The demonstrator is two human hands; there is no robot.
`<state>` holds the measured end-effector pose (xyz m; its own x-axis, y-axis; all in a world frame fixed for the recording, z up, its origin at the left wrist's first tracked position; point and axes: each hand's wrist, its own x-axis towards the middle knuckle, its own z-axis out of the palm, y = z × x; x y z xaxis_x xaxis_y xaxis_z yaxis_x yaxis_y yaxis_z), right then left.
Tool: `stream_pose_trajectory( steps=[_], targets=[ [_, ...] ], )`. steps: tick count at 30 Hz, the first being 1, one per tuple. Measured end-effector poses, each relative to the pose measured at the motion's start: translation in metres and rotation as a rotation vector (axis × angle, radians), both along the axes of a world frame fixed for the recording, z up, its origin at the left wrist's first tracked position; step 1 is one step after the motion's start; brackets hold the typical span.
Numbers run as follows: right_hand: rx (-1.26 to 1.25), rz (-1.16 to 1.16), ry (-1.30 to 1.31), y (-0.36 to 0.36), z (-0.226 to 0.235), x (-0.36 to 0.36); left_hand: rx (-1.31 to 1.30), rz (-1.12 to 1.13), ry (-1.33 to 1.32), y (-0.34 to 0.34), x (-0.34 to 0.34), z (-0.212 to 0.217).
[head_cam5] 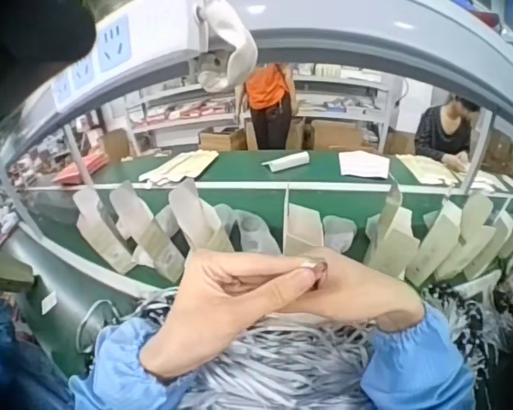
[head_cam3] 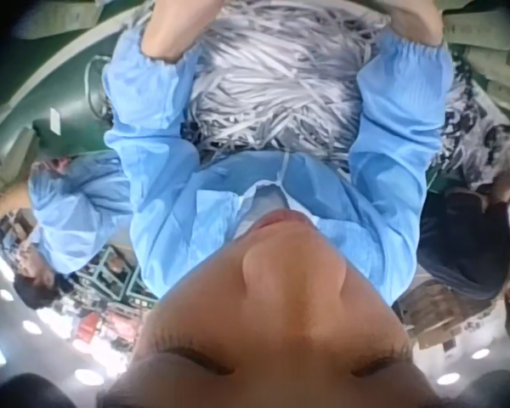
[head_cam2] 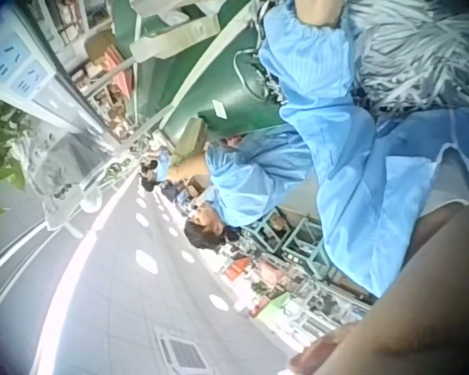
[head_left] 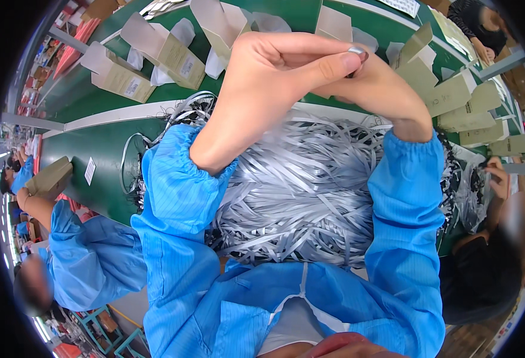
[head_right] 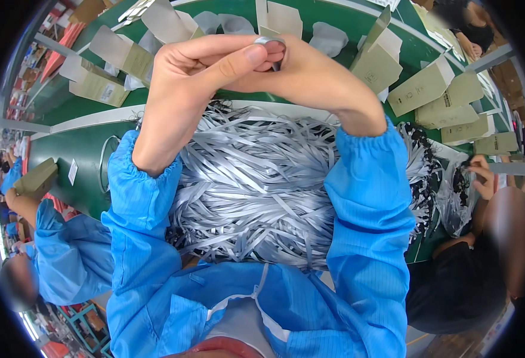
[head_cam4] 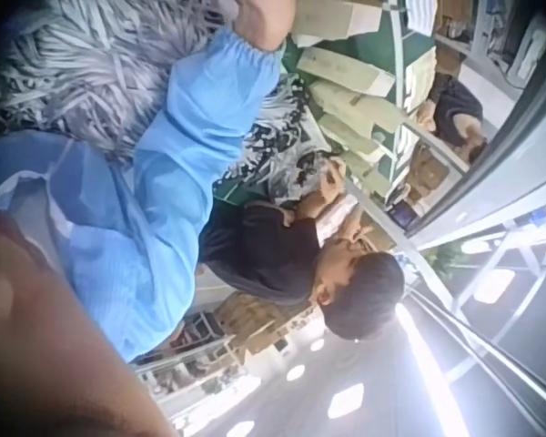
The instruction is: Packaging thin electronic ribbon cables into cardboard sleeves on an assembly line.
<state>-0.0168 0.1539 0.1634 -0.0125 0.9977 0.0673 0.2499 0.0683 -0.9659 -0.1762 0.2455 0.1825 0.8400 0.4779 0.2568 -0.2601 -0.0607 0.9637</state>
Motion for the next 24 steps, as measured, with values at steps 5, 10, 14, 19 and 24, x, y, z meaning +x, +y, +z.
stream_pose_trajectory(
  steps=[5, 10, 14, 19, 24],
  targets=[
    [0.162, 0.015, -0.435, -0.017, 0.014, 0.021, 0.197, 0.132, -0.048, -0.001, 0.004, -0.009],
    [0.441, -0.252, -1.047, -0.025, 0.038, -0.004, 0.11, 0.203, -0.187, 0.001, 0.007, -0.009],
    [0.529, -0.407, -0.756, -0.011, 0.034, -0.025, -0.15, 0.228, -0.279, 0.007, 0.005, -0.008],
    [1.589, -0.47, -0.282, 0.051, -0.019, 0.0, -0.186, 0.224, -0.186, -0.009, 0.01, -0.006],
    [0.756, -0.804, 0.439, 0.011, 0.016, -0.04, -0.019, 0.143, -0.088, -0.016, 0.01, -0.019]
  ],
)
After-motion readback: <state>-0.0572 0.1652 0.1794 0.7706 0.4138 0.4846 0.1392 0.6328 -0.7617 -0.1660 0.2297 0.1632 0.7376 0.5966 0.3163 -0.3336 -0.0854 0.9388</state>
